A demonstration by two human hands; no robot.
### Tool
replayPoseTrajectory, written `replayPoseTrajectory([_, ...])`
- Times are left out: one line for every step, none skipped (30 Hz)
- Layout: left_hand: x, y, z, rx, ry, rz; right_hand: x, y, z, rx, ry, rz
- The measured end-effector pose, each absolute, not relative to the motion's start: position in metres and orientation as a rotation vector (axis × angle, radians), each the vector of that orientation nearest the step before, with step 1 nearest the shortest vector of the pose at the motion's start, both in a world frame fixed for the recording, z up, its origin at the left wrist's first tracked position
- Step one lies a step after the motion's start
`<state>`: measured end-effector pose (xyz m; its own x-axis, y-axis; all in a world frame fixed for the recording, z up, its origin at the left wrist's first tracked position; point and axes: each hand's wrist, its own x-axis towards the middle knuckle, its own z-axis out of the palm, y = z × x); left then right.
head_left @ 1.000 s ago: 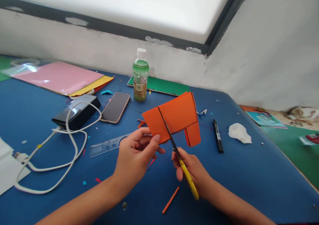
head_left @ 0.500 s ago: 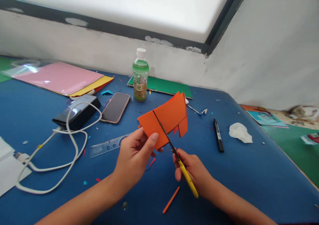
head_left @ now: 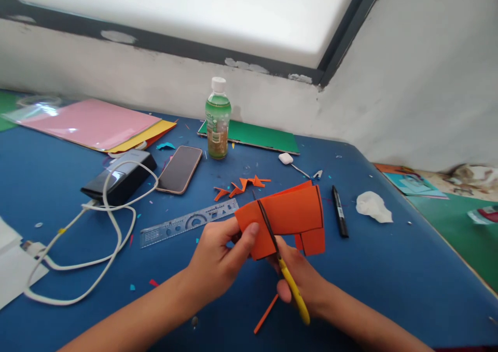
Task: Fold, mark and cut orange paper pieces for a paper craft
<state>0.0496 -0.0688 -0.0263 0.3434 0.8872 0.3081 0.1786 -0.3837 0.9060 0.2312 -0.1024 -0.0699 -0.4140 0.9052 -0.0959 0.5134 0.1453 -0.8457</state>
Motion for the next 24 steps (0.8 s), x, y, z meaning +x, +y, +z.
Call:
replayPoseTrajectory([0.0498, -0.0691, -0.0264, 1.804, 0.923, 1.084, 0.2302, -0.102, -0.0683, -1.337, -1.974, 1.201])
replayPoseTrajectory([0.0498, -0.0693, -0.0263, 1.817, 0.907, 1.08, 0.2291, -0.1017, -0.0668, -1.322, -1.958, 1.214])
replayPoseTrajectory([0.0497, -0.0693, -0.0261, 1.826, 0.901, 1.079, 0.2282, -0.1016, -0.0657, -1.312, -1.941, 1.221])
replayPoseTrajectory([0.0496, -0.0693, -0.0259, 1.834, 0.901, 1.084, 0.2276, -0.1016, -0.065, -1.31, -1.928, 1.22])
replayPoseTrajectory([0.0494, -0.0692, -0.0258, 1.84, 0.904, 1.091, 0.2272, -0.1019, -0.0648, -1.316, -1.922, 1.211])
replayPoseTrajectory([0.0493, -0.0691, -0.0257, 1.845, 0.904, 1.097, 0.2272, -0.1023, -0.0649, -1.33, -1.923, 1.201])
replayPoseTrajectory([0.0493, -0.069, -0.0257, 1.846, 0.902, 1.1, 0.2274, -0.1028, -0.0652, -1.349, -1.928, 1.19])
replayPoseTrajectory([0.0494, -0.0688, -0.0259, 1.842, 0.9, 1.101, 0.2278, -0.1034, -0.0656, -1.37, -1.935, 1.181])
replayPoseTrajectory([0.0496, -0.0687, -0.0261, 1.835, 0.899, 1.101, 0.2283, -0.104, -0.0659, -1.385, -1.944, 1.179])
replayPoseTrajectory([0.0499, -0.0684, -0.0264, 1.825, 0.9, 1.099, 0.2287, -0.1044, -0.066, -1.392, -1.952, 1.185])
replayPoseTrajectory([0.0503, -0.0682, -0.0267, 1.815, 0.9, 1.095, 0.229, -0.1047, -0.0659, -1.388, -1.958, 1.194])
replayPoseTrajectory([0.0507, -0.068, -0.0269, 1.806, 0.898, 1.093, 0.2293, -0.1049, -0.0656, -1.377, -1.962, 1.203])
replayPoseTrajectory([0.051, -0.0678, -0.027, 1.798, 0.897, 1.091, 0.2294, -0.1048, -0.0653, -1.361, -1.965, 1.214])
replayPoseTrajectory([0.0512, -0.0677, -0.027, 1.791, 0.896, 1.089, 0.2293, -0.1047, -0.0649, -1.344, -1.964, 1.227])
replayPoseTrajectory([0.0513, -0.0678, -0.027, 1.785, 0.898, 1.091, 0.2293, -0.1044, -0.0647, -1.332, -1.959, 1.236])
replayPoseTrajectory([0.0514, -0.0679, -0.0269, 1.779, 0.901, 1.093, 0.2292, -0.1042, -0.0646, -1.324, -1.953, 1.242])
replayPoseTrajectory([0.0513, -0.0681, -0.0268, 1.773, 0.905, 1.094, 0.2291, -0.1039, -0.0646, -1.318, -1.949, 1.244])
replayPoseTrajectory([0.0512, -0.0683, -0.0268, 1.766, 0.912, 1.093, 0.2291, -0.1036, -0.0649, -1.314, -1.946, 1.239])
replayPoseTrajectory([0.0511, -0.0686, -0.0269, 1.758, 0.921, 1.089, 0.2291, -0.1034, -0.0653, -1.311, -1.946, 1.233])
replayPoseTrajectory([0.051, -0.0687, -0.027, 1.749, 0.933, 1.087, 0.2291, -0.1032, -0.0657, -1.311, -1.946, 1.228])
replayPoseTrajectory([0.0509, -0.0688, -0.0273, 1.74, 0.944, 1.082, 0.2291, -0.103, -0.066, -1.317, -1.948, 1.227])
replayPoseTrajectory([0.0508, -0.0687, -0.0277, 1.732, 0.952, 1.074, 0.229, -0.1028, -0.0663, -1.329, -1.951, 1.228])
replayPoseTrajectory([0.0508, -0.0686, -0.0282, 1.725, 0.957, 1.07, 0.2289, -0.1024, -0.0664, -1.346, -1.954, 1.234])
replayPoseTrajectory([0.0508, -0.0685, -0.0287, 1.72, 0.955, 1.067, 0.2289, -0.102, -0.0664, -1.364, -1.956, 1.242])
